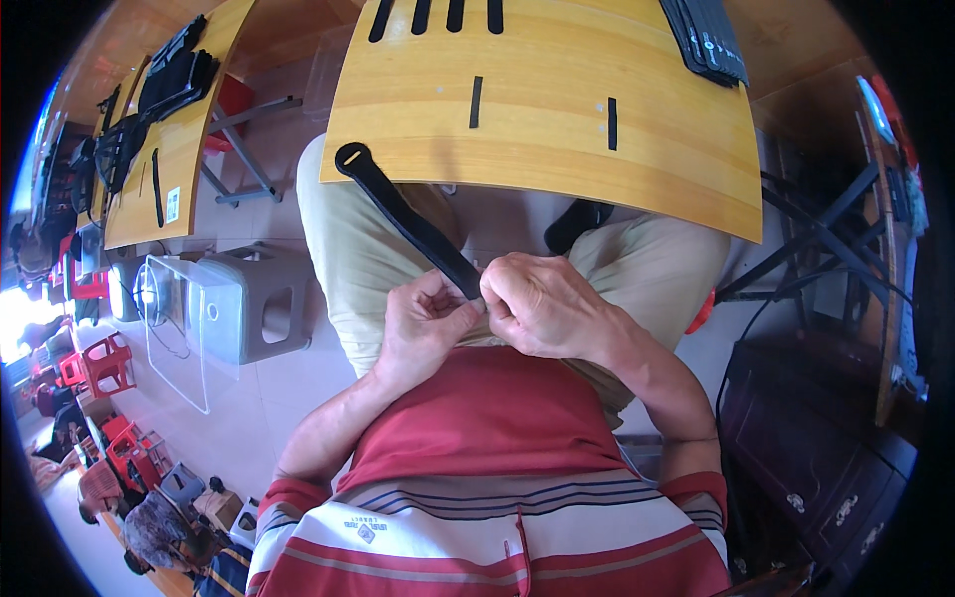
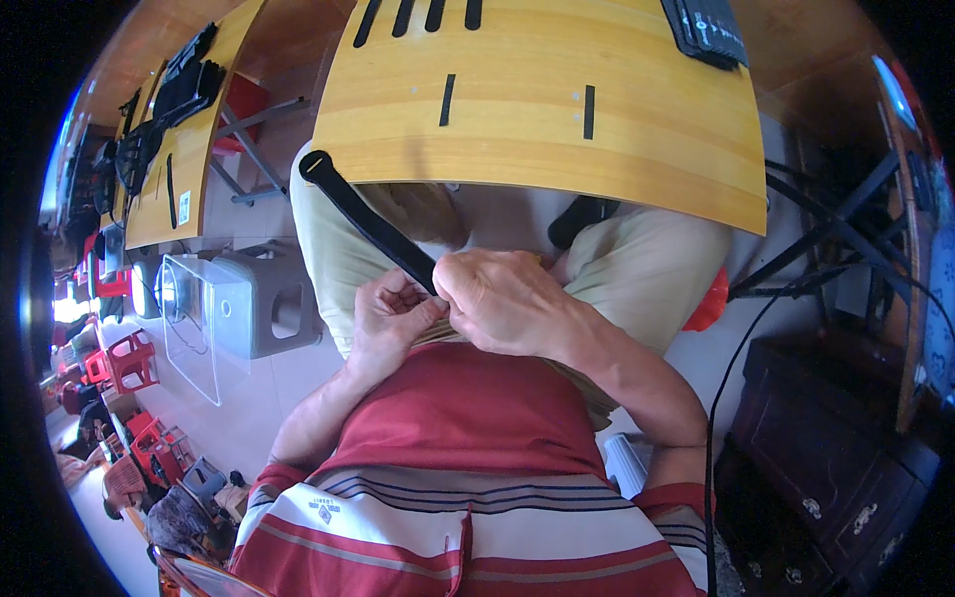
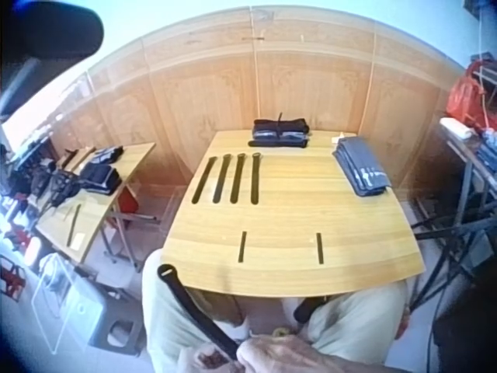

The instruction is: Assembling and labeling black fabric straps at a workspace.

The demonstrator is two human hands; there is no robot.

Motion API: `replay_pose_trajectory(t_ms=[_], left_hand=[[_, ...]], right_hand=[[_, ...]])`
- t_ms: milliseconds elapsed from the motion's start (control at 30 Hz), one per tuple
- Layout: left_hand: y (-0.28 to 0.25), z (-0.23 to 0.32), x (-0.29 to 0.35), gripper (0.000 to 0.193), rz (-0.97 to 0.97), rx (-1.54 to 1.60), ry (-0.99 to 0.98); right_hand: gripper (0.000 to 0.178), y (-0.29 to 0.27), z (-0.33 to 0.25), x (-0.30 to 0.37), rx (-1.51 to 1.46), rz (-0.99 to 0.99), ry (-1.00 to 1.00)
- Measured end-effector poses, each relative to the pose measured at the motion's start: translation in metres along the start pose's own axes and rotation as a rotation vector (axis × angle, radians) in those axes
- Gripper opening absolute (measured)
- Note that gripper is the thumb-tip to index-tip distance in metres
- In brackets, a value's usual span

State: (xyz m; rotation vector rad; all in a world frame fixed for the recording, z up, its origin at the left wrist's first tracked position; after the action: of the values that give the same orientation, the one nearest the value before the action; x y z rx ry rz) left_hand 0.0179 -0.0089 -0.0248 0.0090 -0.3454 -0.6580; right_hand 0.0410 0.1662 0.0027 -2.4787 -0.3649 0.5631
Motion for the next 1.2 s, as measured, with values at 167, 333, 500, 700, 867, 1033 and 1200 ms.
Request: replay_pose_trajectory(t_ms=[167,333,500,700,867,1033,1200], left_hand=[[0.003,-0.006,0.003,0.017,-0.072,0.026,-0.022],[-0.002,-0.011,0.009,0.028,-0.094,0.149,-0.091],[0.002,-0.009,0.012,0.028,-0.117,0.141,-0.024],[0.001,-0.003,0.014,0.026,-0.178,0.139,0.025],[0.0,-0.007,0.016,0.022,-0.169,0.166,0.001],[0.001,-0.004,0.015,0.018,-0.116,0.202,-0.005],[0.002,-0.005,0.015,0.014,-0.056,0.274,0.007]], right_hand=[[0.021,-0.002,-0.002,0.002,0.194,-0.071,-0.01],[0.025,-0.035,0.002,0.002,0.075,0.04,0.022],[0.027,-0.008,-0.003,0.017,-0.125,-0.081,0.074],[0.03,-0.001,-0.001,0.02,-0.134,-0.028,0.07],[0.028,0.001,0.002,0.022,-0.197,-0.007,0.067],[0.024,0.001,0.001,0.02,-0.212,0.002,0.08],[0.021,0.004,-0.003,0.02,-0.236,0.013,0.09]])
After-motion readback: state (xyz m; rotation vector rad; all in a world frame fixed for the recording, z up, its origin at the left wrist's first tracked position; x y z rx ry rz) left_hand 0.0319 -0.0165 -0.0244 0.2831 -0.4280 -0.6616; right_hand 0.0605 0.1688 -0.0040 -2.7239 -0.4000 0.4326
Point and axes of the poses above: each hand's wrist, its own x-axis away from the middle knuckle, its own y-axis out of the palm, z = x × y, the point moved 3 cm from there along -x, towards the middle knuckle, and after that the axes turned 6 degrees about -z, right-handed, at the moved point
